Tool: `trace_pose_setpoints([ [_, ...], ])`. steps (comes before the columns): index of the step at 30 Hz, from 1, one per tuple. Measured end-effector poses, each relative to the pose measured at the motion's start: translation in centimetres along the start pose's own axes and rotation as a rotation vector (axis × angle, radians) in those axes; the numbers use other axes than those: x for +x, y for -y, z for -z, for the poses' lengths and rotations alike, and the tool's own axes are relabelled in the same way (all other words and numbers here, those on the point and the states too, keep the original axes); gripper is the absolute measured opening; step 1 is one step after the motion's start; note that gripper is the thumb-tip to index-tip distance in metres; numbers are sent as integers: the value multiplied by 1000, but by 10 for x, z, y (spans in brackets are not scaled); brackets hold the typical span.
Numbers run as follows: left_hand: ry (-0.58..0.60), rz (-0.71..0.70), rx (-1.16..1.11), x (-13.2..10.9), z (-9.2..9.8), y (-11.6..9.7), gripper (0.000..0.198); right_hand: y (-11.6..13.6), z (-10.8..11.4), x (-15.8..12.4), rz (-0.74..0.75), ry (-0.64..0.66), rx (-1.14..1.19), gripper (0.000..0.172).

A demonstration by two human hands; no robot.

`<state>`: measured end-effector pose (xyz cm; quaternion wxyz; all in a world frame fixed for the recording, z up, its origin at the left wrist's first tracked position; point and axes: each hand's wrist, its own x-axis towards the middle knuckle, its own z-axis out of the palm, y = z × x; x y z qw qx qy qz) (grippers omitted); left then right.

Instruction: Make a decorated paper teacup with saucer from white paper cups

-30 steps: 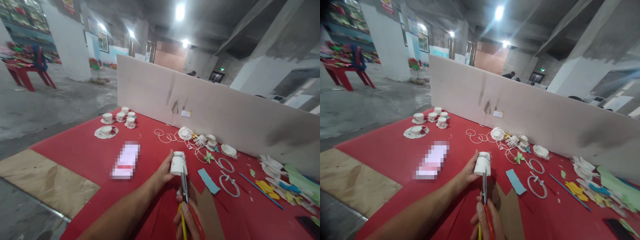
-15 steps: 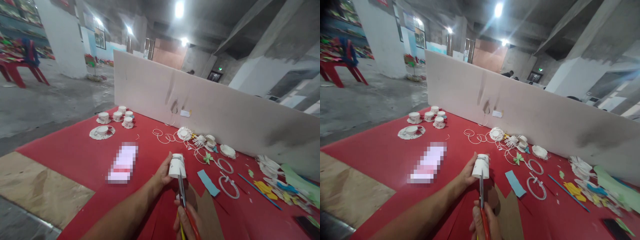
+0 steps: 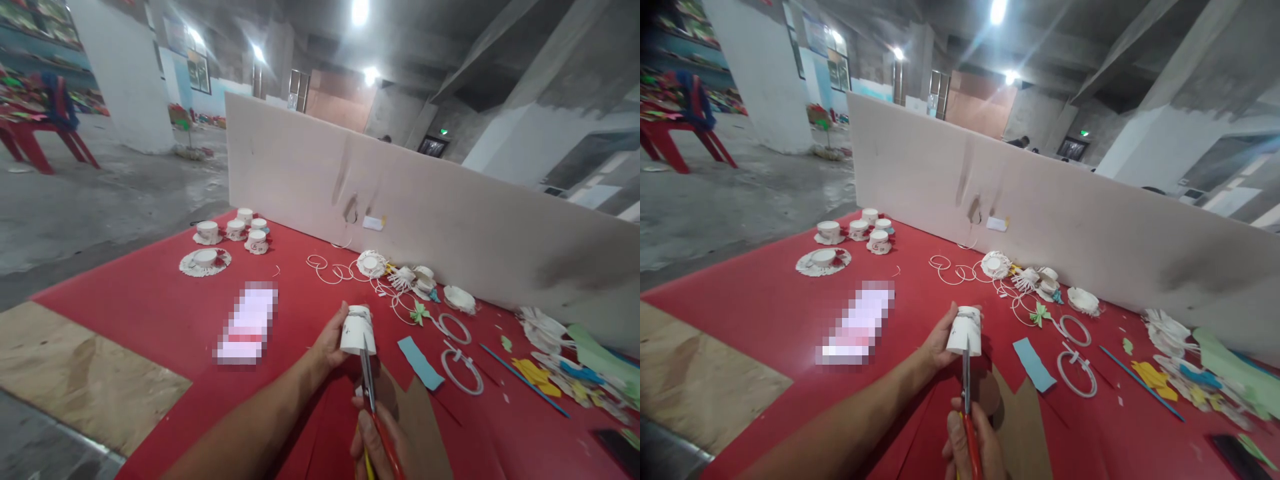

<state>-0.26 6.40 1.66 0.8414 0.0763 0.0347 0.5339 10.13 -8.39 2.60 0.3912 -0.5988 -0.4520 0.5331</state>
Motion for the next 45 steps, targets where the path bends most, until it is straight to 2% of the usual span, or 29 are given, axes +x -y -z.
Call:
trace_pose_setpoints([
  [10, -26, -32, -1, 0, 1, 0, 42, 12, -1, -1, -73, 57, 46, 67],
  [18, -19, -32, -21, 2, 2, 0, 42, 7, 4, 6, -161, 92, 48, 64],
  [28, -44, -16, 3, 2, 3, 1, 40, 4, -3, 3, -106, 38, 69, 61],
  [35, -27, -5, -1, 3, 6, 1, 41, 2, -4, 1, -53, -24, 51, 67],
  [40, -29, 24, -24, 1, 4, -1, 43, 4, -5, 2, -109, 29, 58, 63],
  [45, -18, 38, -30, 0, 4, -1, 44, 6, -5, 4, -113, 40, 61, 68],
])
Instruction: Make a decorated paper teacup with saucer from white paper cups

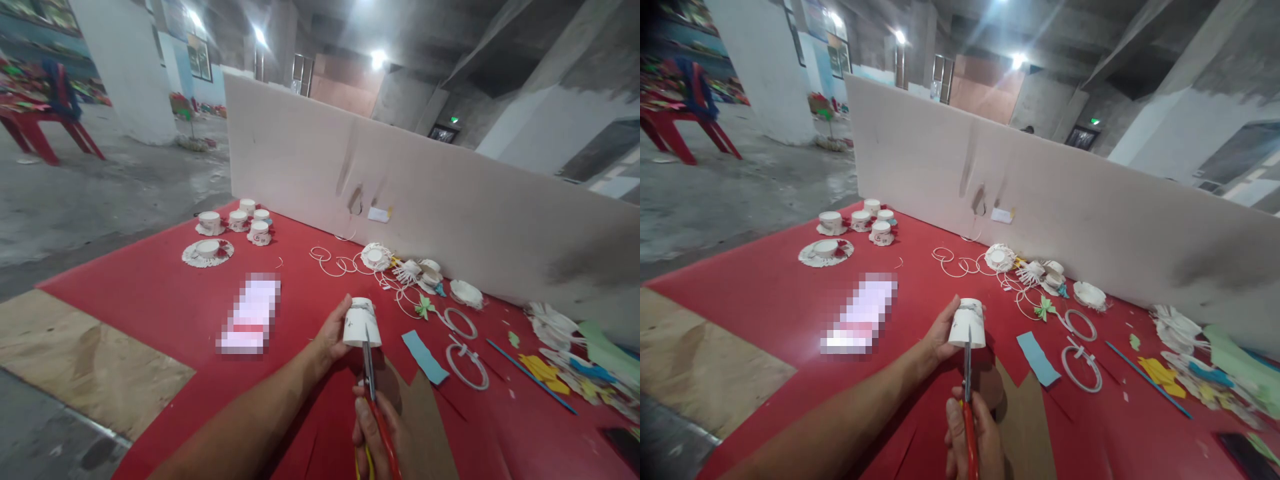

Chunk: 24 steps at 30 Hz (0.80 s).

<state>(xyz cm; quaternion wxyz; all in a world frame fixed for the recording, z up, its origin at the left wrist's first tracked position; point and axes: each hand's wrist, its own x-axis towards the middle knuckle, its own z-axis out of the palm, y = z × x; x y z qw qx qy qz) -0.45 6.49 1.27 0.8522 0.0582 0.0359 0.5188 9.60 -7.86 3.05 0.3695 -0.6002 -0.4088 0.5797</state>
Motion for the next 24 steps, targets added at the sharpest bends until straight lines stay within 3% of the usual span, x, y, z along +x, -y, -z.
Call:
trace_pose_setpoints([
  [15, 30, 14, 24, -3, -3, 0, 42, -6, -1, 1, 99, -76, -43, 64],
  [24, 42, 5, 50, -4, -2, 2, 41, 0, -1, 0, 32, -50, 0, 59],
])
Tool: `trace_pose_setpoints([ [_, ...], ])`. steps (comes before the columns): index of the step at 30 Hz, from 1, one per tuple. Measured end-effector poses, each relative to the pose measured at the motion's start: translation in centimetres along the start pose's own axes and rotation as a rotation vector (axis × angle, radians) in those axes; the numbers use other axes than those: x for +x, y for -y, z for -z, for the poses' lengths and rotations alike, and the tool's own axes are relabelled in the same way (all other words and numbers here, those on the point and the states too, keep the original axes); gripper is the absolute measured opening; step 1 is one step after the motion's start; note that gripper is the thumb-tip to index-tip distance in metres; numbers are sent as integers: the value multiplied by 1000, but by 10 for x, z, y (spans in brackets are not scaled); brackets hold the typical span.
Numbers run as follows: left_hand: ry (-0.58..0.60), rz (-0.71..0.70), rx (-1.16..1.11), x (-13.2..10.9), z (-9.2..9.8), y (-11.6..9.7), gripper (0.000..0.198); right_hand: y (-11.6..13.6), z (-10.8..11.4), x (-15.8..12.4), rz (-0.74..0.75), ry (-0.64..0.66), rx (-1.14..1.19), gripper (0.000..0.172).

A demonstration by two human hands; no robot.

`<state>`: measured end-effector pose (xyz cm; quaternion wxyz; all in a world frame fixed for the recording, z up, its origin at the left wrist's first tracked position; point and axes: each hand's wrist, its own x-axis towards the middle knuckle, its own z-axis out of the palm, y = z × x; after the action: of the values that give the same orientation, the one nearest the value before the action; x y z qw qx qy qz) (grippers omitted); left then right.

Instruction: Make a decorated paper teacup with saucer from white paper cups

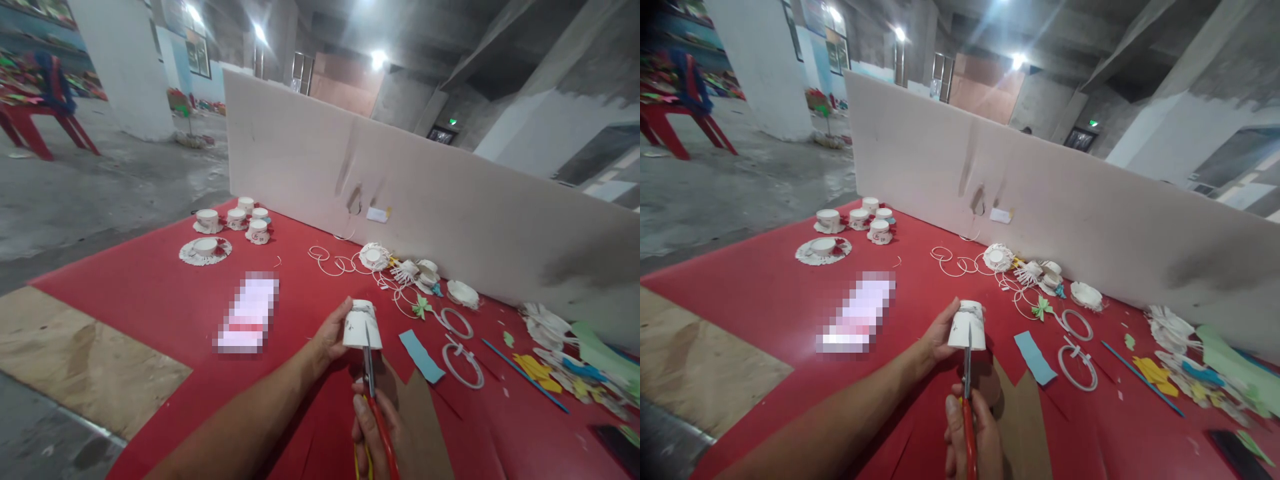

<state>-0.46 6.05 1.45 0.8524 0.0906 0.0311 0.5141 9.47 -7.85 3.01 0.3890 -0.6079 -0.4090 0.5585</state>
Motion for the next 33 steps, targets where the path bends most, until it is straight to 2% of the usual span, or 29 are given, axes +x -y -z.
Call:
trace_pose_setpoints([
  [11, 50, 14, 27, 0, 3, 1, 41, 6, 1, 0, 8, -7, -14, 59],
  [19, 36, 5, 87, 2, 9, 2, 44, 3, 2, 1, 15, 2, -11, 61],
  [33, 43, -11, 102, 1, 8, 2, 44, 4, 3, -1, -20, -3, -1, 64],
])
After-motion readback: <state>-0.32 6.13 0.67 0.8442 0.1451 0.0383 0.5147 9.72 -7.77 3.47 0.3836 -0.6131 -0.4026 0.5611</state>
